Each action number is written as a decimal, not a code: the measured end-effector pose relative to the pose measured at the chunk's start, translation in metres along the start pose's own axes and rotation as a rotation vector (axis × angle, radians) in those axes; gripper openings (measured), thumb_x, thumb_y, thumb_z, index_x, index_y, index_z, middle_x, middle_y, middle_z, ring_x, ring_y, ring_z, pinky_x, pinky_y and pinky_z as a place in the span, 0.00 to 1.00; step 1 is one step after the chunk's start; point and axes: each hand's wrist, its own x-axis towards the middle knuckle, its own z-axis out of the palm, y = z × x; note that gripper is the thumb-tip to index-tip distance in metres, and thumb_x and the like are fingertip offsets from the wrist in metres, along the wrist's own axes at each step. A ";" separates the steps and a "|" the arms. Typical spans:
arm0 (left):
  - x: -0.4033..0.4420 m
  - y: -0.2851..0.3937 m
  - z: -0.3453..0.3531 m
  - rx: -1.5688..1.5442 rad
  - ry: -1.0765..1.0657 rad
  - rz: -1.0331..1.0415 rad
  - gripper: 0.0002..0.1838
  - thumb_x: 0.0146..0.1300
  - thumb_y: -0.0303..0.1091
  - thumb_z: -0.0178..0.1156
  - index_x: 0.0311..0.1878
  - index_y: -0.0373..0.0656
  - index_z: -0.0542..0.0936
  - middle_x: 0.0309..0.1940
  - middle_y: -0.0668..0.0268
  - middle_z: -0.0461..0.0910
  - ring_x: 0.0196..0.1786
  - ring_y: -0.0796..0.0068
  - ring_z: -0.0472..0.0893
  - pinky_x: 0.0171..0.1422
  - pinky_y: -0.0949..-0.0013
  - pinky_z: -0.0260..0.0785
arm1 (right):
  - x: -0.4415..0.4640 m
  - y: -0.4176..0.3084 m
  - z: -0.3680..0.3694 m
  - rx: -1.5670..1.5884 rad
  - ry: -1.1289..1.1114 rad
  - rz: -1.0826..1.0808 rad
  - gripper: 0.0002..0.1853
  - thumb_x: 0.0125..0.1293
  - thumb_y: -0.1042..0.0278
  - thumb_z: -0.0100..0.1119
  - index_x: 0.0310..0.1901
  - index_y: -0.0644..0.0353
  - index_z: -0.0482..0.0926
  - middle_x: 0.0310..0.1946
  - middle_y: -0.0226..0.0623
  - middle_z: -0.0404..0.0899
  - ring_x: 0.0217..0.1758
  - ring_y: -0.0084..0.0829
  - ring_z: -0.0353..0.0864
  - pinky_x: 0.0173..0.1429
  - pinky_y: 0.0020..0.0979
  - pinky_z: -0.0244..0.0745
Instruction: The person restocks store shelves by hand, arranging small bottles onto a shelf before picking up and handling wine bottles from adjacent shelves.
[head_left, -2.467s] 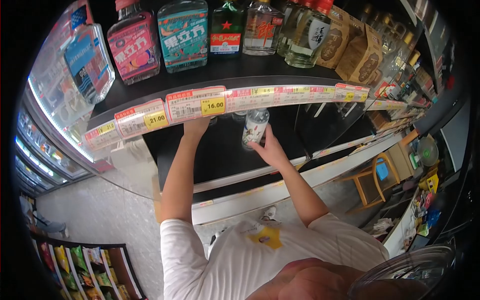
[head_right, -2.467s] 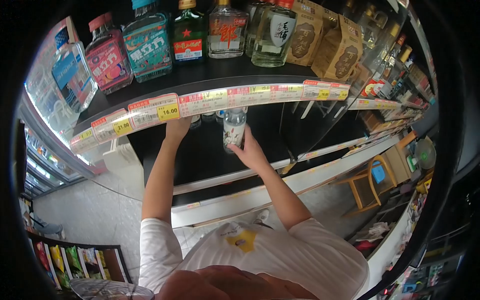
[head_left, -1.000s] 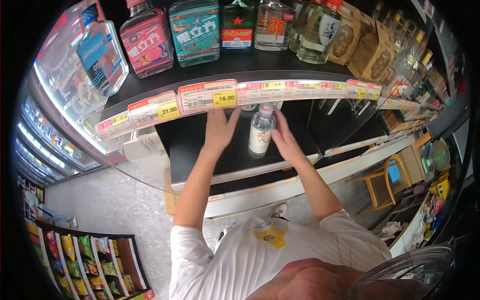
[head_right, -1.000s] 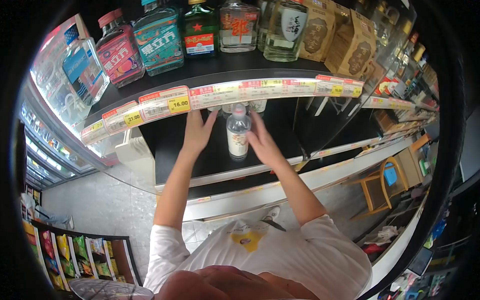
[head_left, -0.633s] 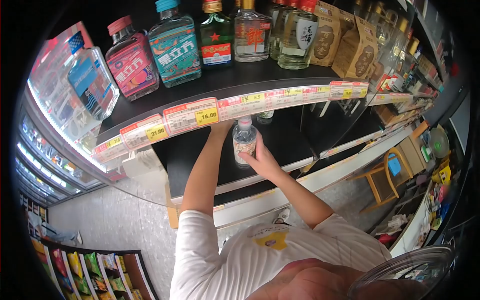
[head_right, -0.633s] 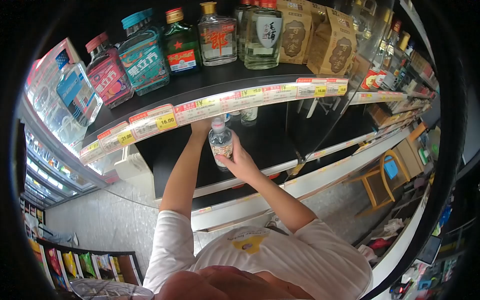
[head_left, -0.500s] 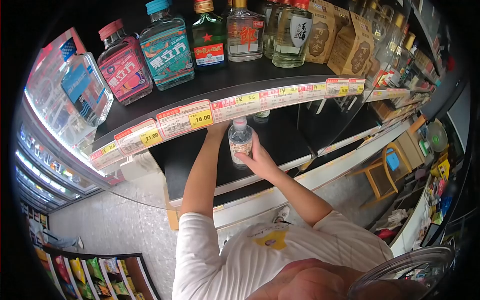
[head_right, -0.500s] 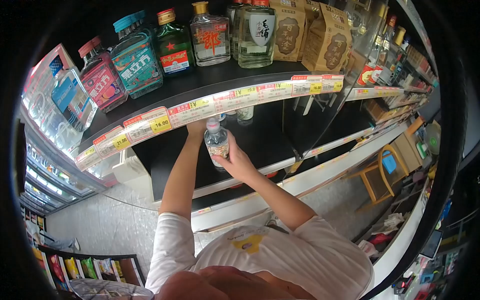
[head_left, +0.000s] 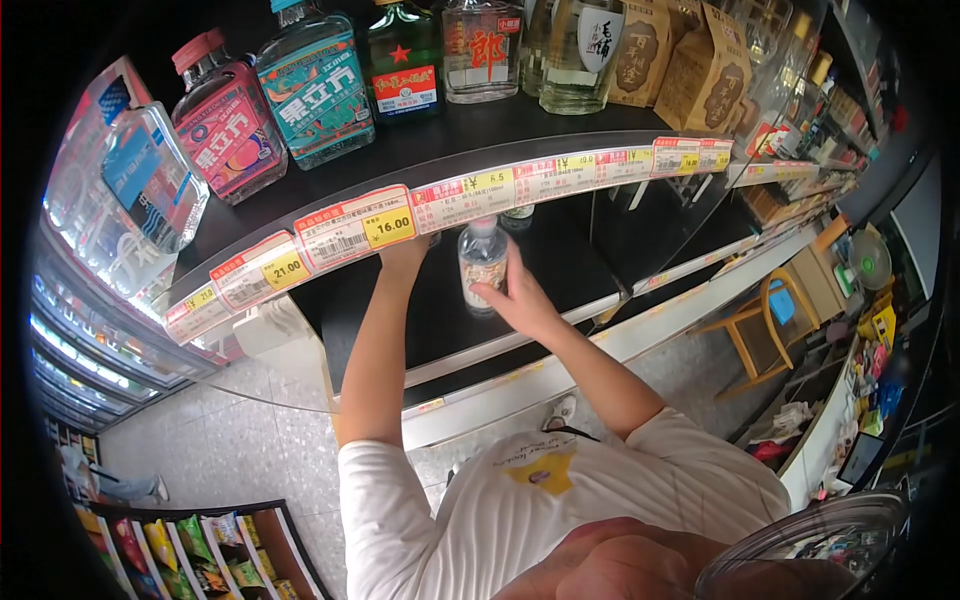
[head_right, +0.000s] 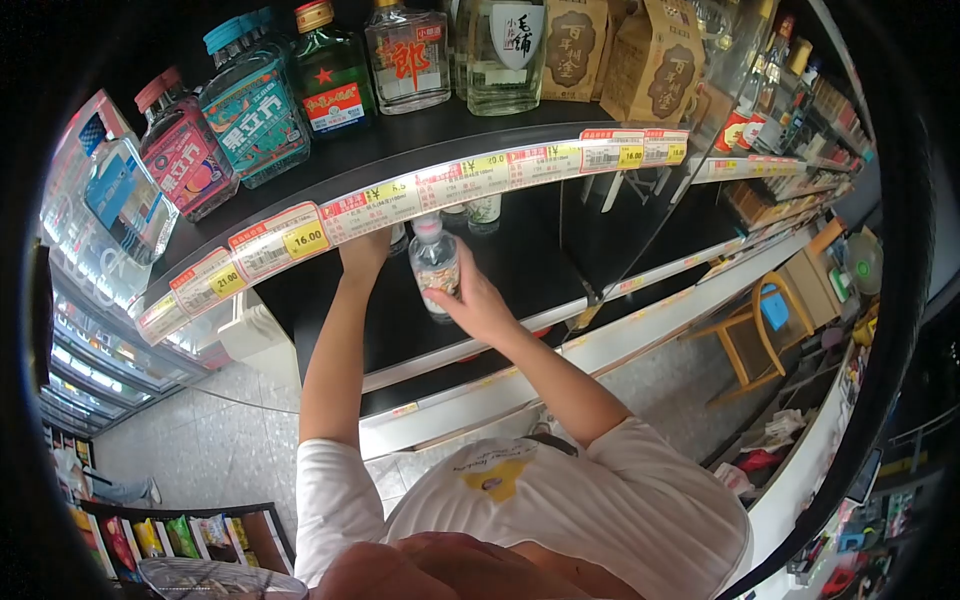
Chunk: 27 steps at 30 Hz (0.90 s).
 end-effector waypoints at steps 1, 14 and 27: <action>0.001 0.003 -0.009 0.038 -0.042 0.002 0.18 0.67 0.41 0.68 0.55 0.41 0.84 0.55 0.50 0.84 0.61 0.44 0.80 0.64 0.47 0.71 | 0.003 0.007 -0.003 0.004 0.042 0.012 0.47 0.69 0.59 0.69 0.80 0.60 0.49 0.69 0.60 0.70 0.73 0.56 0.73 0.74 0.44 0.68; -0.039 0.106 -0.152 -0.140 -0.206 -0.284 0.45 0.62 0.32 0.72 0.77 0.33 0.58 0.62 0.40 0.69 0.60 0.35 0.75 0.63 0.48 0.71 | 0.073 0.106 -0.087 -0.010 0.302 0.027 0.35 0.69 0.71 0.68 0.72 0.66 0.62 0.61 0.49 0.74 0.65 0.40 0.75 0.69 0.38 0.71; -0.054 0.142 -0.161 -0.261 -0.213 -0.282 0.45 0.58 0.31 0.74 0.76 0.37 0.61 0.63 0.44 0.70 0.60 0.40 0.75 0.64 0.49 0.72 | 0.123 0.162 -0.115 -0.141 0.335 -0.058 0.18 0.73 0.68 0.63 0.61 0.65 0.78 0.51 0.41 0.83 0.53 0.32 0.84 0.54 0.34 0.80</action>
